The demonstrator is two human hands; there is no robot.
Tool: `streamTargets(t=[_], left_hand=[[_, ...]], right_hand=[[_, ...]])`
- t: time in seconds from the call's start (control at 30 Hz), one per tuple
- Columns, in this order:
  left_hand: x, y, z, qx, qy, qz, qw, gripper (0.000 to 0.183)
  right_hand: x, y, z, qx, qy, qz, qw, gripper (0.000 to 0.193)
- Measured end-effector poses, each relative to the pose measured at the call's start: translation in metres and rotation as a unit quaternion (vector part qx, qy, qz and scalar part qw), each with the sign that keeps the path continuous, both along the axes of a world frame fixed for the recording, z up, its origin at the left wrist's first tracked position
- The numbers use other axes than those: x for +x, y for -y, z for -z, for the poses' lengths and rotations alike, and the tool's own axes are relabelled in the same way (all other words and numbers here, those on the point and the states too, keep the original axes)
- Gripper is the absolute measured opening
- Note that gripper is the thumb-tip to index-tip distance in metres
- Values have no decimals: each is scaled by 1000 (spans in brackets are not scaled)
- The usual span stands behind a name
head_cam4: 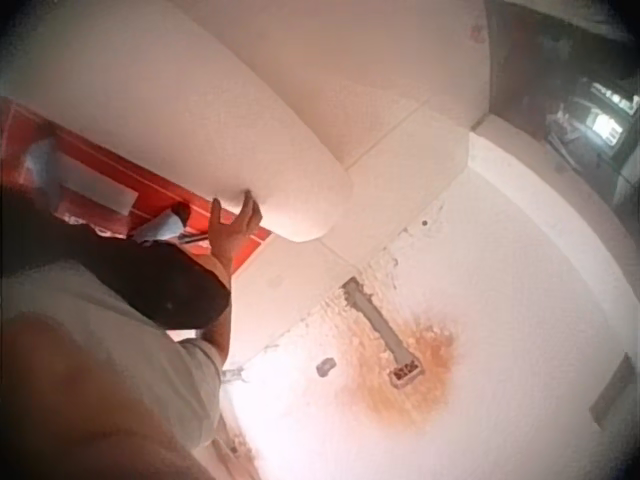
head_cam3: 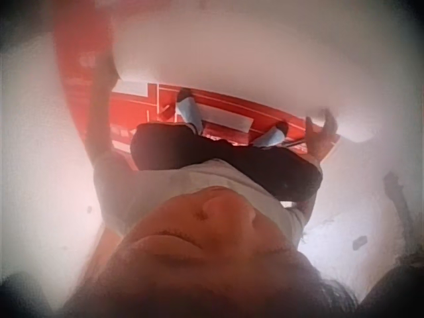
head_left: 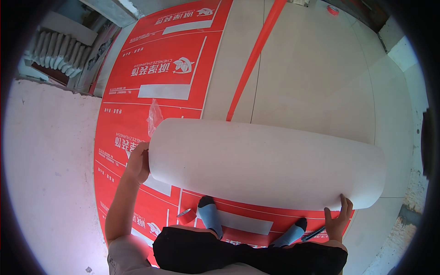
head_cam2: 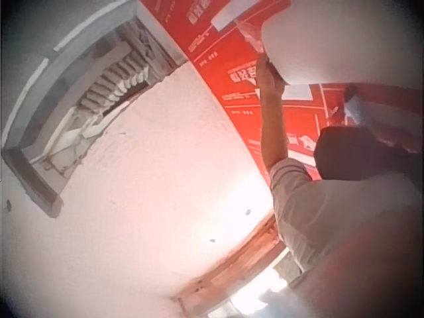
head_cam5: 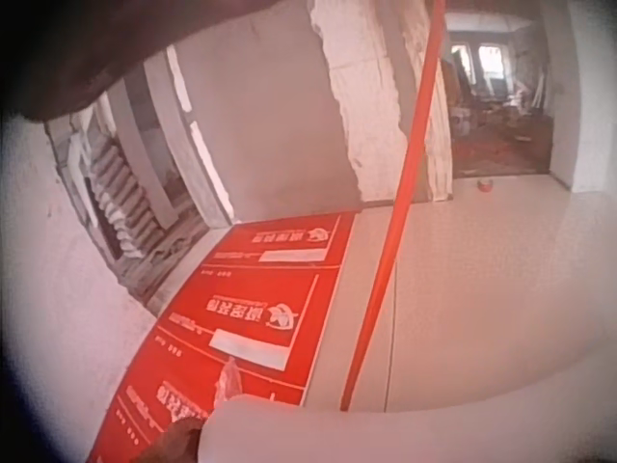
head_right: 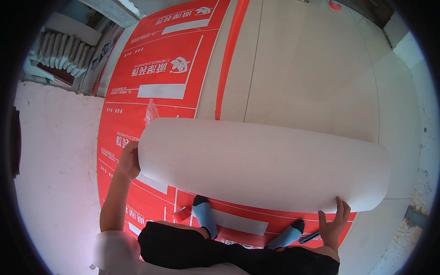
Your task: The person unrolls a large red protective sheet onto the floor of a room under construction. They use red tape to secure the edges of the sheet to the floor and then use a utility knife to cut the sheet to fit around a protruding pipe.
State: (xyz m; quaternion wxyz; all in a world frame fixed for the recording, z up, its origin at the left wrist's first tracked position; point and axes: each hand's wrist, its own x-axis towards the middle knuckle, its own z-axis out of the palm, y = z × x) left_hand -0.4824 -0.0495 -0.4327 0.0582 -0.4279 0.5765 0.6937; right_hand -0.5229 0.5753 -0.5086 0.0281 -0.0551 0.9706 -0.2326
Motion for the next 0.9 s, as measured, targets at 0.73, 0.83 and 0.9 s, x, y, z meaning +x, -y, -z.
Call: streamTargets(t=[0.73, 0.83, 0.9], left_hand=[[-20, -91, -129, -154, -191, 145, 958, 83], [-28, -105, -136, -161, -240, 151, 945, 84], [-36, -113, -142, -156, -262, 150, 940, 83]], right_hand=[[-59, -35, 9, -158, -117, 301, 933, 39], [-75, -41, 10, -200, -116, 315, 921, 36], [-80, -40, 8, -219, -142, 298, 918, 34]])
